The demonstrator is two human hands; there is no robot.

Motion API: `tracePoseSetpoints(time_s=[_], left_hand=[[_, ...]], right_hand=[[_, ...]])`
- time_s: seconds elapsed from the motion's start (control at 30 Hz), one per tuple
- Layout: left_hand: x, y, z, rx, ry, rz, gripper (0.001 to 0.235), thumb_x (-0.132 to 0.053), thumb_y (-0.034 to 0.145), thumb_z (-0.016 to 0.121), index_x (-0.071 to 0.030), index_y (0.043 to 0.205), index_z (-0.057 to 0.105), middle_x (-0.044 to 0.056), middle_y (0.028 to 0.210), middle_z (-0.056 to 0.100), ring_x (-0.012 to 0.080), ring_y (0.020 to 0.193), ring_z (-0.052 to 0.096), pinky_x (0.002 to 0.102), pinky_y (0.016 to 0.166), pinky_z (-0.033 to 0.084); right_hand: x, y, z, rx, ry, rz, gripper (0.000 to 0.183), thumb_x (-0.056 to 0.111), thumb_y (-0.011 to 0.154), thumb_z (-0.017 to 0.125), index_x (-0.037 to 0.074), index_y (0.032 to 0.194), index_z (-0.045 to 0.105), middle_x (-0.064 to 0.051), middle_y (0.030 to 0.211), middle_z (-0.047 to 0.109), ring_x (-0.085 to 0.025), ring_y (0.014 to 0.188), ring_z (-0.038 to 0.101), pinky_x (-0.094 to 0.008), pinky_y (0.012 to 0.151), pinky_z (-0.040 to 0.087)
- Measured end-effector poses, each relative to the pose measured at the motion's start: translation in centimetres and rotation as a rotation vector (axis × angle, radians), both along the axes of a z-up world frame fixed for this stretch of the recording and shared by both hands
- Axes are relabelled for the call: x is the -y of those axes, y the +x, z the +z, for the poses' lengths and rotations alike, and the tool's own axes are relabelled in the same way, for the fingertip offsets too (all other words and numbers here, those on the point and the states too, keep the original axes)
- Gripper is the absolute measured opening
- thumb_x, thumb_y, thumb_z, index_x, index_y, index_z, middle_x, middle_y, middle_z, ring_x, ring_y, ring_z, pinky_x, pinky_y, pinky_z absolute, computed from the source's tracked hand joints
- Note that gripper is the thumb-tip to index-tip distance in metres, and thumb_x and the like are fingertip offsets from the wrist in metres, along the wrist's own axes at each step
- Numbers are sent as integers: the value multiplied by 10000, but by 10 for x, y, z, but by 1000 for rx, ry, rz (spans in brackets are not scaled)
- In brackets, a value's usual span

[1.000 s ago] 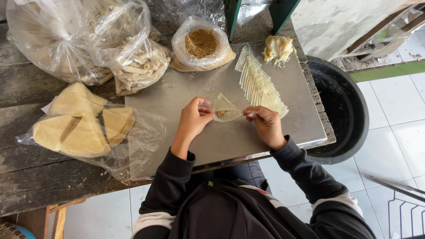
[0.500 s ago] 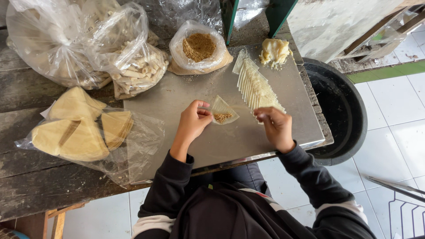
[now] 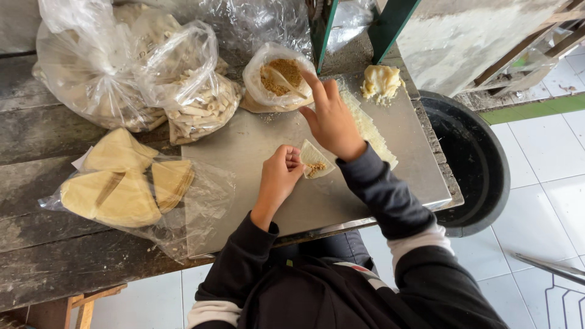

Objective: The person folds triangular wrappers into cones, scoops a grainy filling from a bag, and places it inside each cone. They then seal the cones and place them into a plastic bag. The process is repeated for multiple units.

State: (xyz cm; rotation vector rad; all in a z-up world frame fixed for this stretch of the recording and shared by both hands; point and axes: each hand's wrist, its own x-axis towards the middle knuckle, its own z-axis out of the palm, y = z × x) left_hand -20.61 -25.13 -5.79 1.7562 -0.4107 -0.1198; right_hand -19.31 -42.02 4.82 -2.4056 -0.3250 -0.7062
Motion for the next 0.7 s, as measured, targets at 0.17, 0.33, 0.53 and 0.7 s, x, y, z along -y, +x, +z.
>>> tracePoseSetpoints(time_s=[0.17, 0.33, 0.53, 0.7], left_hand=[[5, -2, 7, 99, 62, 43, 323, -38, 822, 794, 6, 1095, 628, 99, 860, 707, 176, 711, 704, 292, 661, 583], [8, -2, 5, 112, 113, 63, 316, -51, 837, 790, 1, 1102, 627, 104, 869, 726, 178, 723, 720, 298, 650, 580], [10, -2, 4, 136, 117, 69, 317, -48, 836, 789, 4, 1102, 626, 106, 858, 728, 188, 708, 720, 303, 643, 579], [11, -3, 9, 137, 155, 65, 304, -56, 838, 795, 0, 1089, 632, 102, 842, 726, 196, 714, 725, 311, 647, 586]], right_hand=[[17, -64, -41, -239, -34, -161, 290, 165, 928, 705, 73, 1187, 612, -201, 1090, 564, -428, 968, 606, -486, 802, 500], [15, -92, -86, -238, -123, -310, 250, 180, 868, 726, 51, 1041, 601, -175, 1015, 579, -401, 941, 618, -483, 770, 496], [9, -92, -100, -246, -58, -325, 147, 130, 926, 684, 52, 990, 577, -170, 977, 582, -391, 885, 620, -477, 758, 501], [1, -89, -90, -264, 174, -245, 115, 83, 968, 658, 10, 1010, 578, -162, 983, 659, -387, 862, 658, -437, 742, 523]])
